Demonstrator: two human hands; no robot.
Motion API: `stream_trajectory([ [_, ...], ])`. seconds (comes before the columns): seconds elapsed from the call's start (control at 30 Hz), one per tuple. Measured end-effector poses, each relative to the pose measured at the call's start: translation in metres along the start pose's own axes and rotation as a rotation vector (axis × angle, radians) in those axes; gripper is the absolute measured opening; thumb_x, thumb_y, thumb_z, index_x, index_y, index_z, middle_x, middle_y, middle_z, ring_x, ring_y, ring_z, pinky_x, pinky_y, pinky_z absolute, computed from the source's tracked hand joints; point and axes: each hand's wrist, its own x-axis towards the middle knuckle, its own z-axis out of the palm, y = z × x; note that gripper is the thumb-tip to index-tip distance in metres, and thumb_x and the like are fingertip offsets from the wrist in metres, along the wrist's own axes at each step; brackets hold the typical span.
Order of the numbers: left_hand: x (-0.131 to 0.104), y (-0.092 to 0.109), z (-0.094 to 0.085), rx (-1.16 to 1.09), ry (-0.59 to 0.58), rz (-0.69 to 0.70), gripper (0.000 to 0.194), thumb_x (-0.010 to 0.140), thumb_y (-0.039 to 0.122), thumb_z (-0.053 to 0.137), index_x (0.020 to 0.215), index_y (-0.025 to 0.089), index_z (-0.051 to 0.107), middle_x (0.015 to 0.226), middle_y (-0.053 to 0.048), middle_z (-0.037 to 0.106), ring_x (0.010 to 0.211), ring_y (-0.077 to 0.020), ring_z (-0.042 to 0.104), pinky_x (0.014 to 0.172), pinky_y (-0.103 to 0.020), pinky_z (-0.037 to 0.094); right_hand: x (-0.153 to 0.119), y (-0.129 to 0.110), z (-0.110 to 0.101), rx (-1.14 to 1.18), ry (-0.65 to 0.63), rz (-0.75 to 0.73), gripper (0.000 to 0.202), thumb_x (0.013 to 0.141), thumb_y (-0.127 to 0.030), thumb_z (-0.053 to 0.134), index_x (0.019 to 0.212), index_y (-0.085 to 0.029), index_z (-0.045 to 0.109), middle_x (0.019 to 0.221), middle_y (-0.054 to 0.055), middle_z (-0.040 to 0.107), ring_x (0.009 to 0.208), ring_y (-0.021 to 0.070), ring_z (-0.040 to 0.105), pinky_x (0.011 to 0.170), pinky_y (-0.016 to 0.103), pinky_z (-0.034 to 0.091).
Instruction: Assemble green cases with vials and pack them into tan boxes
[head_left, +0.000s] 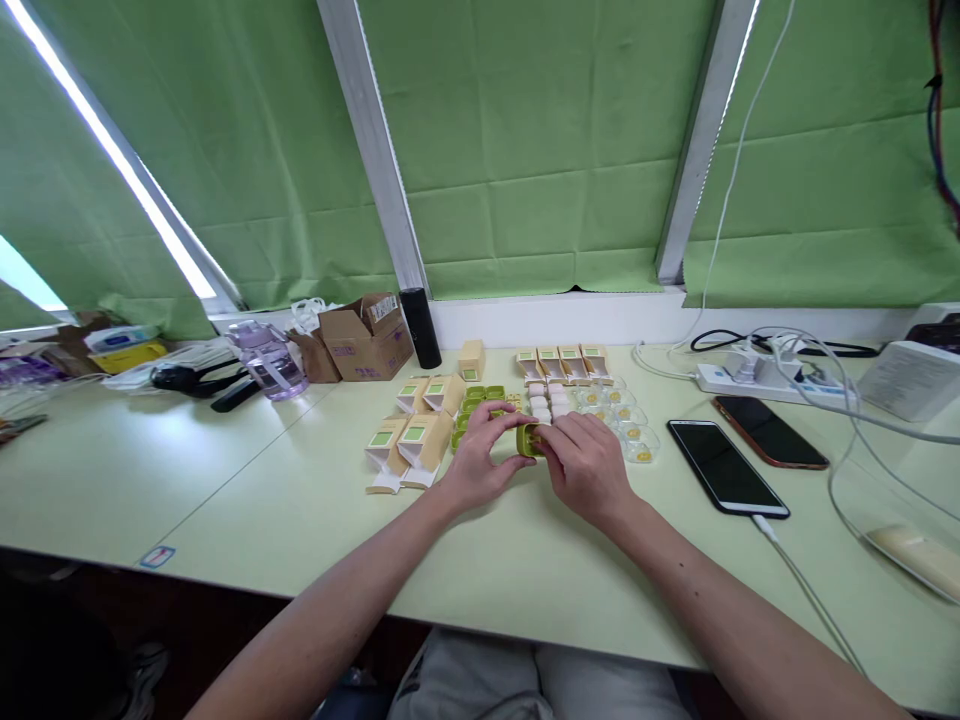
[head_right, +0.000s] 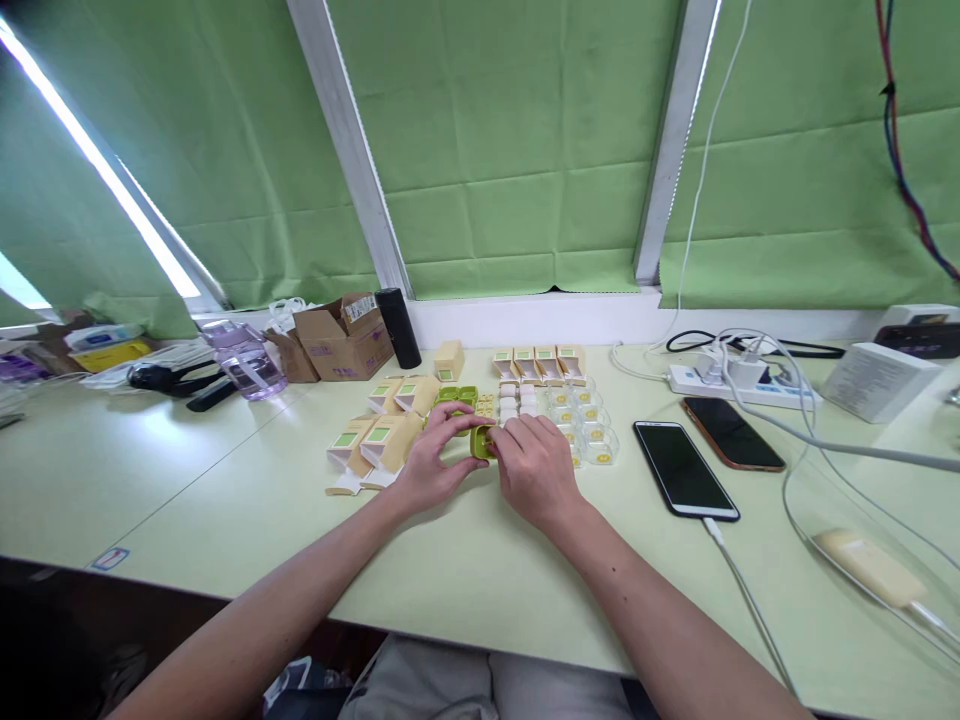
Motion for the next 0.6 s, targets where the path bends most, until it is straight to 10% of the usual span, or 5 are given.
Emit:
stream_trajectory([
  [0.6, 0.0011, 0.0011, -0.0002, -0.040, -0.012, 0.003, 0.049, 0.085, 0.026, 0.084, 0.132, 0.027, 0.070, 0.126, -0.012, 0.062, 0.129, -0.0305, 0.058, 0.111, -0.051, 0.051, -0.0011, 0.0036, 0.0041, 0.078, 0.034, -0.033, 0.018, 0.099, -0.010, 0.054, 0.091, -0.018, 0.068, 0.071, 0.003, 0.059, 0.069, 0.0189, 0.046, 0.066, 0.034, 0.031],
])
